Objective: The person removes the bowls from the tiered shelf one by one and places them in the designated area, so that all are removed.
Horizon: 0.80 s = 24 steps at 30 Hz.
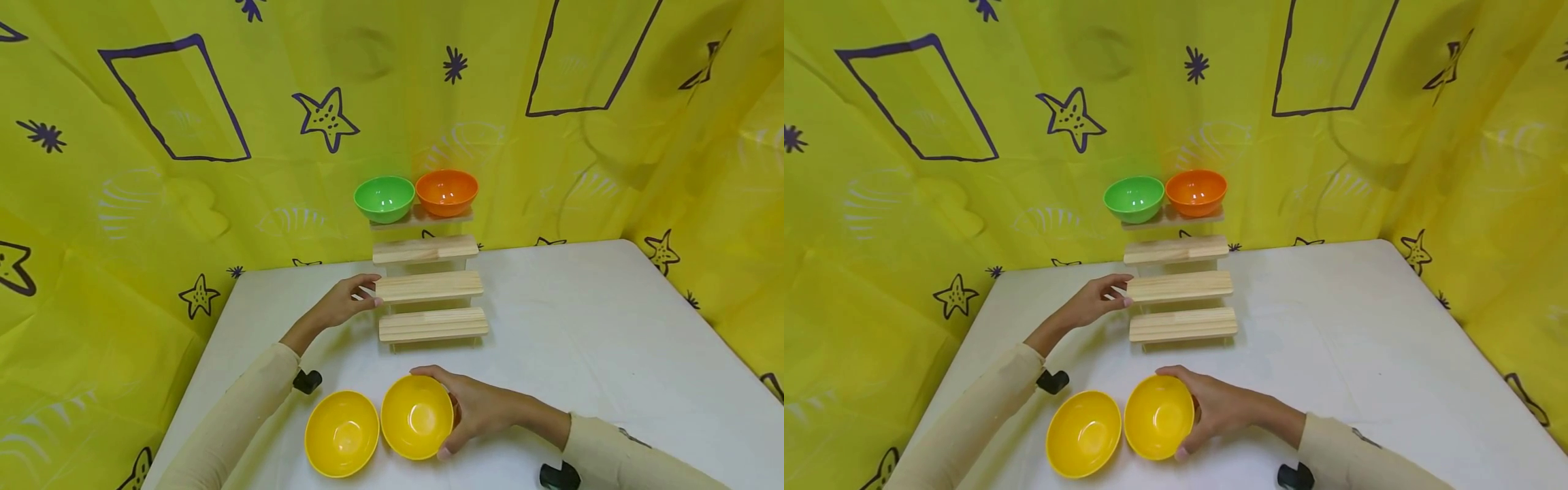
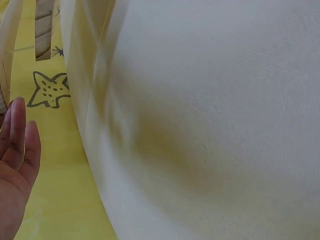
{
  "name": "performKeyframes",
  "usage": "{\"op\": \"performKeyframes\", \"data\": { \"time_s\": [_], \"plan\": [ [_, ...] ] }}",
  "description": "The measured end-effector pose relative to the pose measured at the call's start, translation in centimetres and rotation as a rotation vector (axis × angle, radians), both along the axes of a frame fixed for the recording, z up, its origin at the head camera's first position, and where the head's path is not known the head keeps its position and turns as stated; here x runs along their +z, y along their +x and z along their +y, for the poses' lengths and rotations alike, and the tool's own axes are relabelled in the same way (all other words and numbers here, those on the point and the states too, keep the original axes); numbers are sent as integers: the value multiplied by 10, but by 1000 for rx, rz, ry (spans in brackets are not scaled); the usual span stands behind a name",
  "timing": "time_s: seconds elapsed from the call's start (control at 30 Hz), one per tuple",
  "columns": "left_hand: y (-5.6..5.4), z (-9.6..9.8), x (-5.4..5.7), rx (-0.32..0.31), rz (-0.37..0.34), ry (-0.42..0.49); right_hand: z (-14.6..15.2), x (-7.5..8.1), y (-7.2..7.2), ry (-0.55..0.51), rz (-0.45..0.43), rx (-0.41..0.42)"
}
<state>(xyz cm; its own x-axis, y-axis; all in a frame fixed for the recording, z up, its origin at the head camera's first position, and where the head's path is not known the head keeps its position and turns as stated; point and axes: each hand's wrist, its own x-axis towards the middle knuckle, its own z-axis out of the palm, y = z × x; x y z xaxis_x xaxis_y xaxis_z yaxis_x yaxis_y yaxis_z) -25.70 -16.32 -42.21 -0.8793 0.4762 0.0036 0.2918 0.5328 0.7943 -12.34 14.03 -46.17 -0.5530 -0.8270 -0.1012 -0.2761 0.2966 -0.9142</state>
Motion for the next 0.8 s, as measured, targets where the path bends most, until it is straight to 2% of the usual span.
{"op": "performKeyframes", "data": {
  "time_s": [0.1, 0.3, 0.5, 0.8],
  "plan": [
    [-1, 0, 0, -2, 5, 0, 0, 0, 0, 8, 9, -2],
    [-1, 1, 1, -8, 20, -8, 1, 0, -1, 53, 90, -2],
    [-2, 1, 0, -3, 19, -14, 1, -2, 0, 56, 65, 13],
    [-1, 0, 0, 2, 9, -21, 2, -2, 1, 96, 112, 5]
  ]
}}
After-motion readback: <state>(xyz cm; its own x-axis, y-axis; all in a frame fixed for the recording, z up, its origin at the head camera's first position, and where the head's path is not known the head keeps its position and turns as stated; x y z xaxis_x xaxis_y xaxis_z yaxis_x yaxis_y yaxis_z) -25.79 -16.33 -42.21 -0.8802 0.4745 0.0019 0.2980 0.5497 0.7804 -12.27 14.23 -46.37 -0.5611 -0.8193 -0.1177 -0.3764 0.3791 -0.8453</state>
